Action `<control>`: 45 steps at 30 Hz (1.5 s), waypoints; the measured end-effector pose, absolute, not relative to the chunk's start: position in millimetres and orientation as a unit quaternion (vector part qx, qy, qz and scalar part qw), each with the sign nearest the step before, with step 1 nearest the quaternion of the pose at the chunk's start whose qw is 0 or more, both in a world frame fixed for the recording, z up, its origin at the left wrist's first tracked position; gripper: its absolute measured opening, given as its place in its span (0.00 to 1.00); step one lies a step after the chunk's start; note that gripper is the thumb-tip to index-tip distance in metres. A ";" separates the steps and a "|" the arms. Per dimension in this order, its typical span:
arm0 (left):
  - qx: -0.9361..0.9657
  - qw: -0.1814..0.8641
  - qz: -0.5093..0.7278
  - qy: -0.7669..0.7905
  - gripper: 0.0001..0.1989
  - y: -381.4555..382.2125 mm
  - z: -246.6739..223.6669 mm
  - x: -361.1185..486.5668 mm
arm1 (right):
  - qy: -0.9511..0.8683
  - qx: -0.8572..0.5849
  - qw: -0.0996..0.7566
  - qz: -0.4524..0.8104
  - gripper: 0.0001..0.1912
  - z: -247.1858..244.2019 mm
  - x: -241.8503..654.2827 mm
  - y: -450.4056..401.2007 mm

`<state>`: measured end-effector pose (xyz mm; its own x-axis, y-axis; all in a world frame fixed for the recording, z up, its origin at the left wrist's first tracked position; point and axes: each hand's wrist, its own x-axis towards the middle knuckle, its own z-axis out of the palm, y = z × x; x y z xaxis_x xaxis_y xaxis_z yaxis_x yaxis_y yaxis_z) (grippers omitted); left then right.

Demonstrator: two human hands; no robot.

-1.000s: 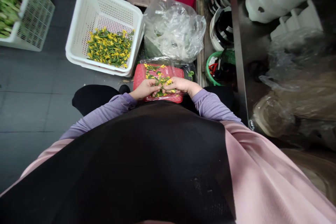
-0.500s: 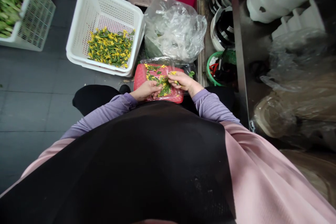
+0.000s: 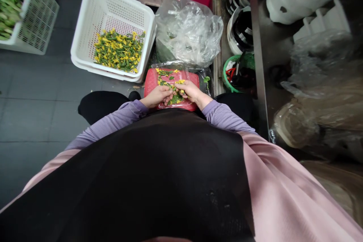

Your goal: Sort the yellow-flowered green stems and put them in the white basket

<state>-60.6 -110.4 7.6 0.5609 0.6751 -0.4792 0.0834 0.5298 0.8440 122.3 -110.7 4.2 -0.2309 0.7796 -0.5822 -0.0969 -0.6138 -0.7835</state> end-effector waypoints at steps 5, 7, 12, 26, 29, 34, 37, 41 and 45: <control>0.442 0.777 0.180 0.410 0.15 -110.7 5.8 -61.1 | -0.271 -0.542 0.312 0.731 0.11 4.7 120.0 -114.5; 0.444 0.779 0.182 0.404 0.14 -111.4 6.6 -62.1 | -0.269 -0.535 0.309 0.739 0.11 5.2 118.1 -115.8; 0.453 0.797 0.165 0.364 0.10 -114.5 13.7 -64.4 | -0.192 -0.524 0.296 0.775 0.13 6.6 116.3 -115.1; 0.502 0.719 0.105 0.470 0.17 -113.8 10.8 -55.5 | -0.419 -0.611 0.348 0.575 0.09 -5.5 105.4 -119.6; 0.477 0.732 0.135 0.467 0.13 -112.8 6.0 -56.7 | -0.401 -0.632 0.353 0.561 0.11 -5.7 109.1 -118.6; 0.447 0.757 0.174 0.443 0.08 -109.7 -7.6 -58.0 | -0.404 -0.616 0.352 0.577 0.14 -1.7 112.8 -120.2; 0.445 0.759 0.185 0.437 0.10 -109.1 -10.7 -58.4 | -0.411 -0.614 0.354 0.573 0.15 0.6 110.3 -122.2; 0.470 0.744 0.184 0.439 0.12 -111.2 -4.4 -59.8 | -0.391 -0.612 0.322 0.607 0.17 4.1 109.0 -124.6; 0.569 0.696 0.137 0.416 0.12 -114.9 3.9 -60.3 | -0.273 -0.547 0.293 0.735 0.14 6.1 112.2 -122.2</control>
<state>-60.3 -114.9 3.9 0.6172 0.6632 -0.4233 0.2824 0.3154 0.9060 112.2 -122.2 6.1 -0.2307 0.7289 -0.6446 -0.1320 -0.6798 -0.7215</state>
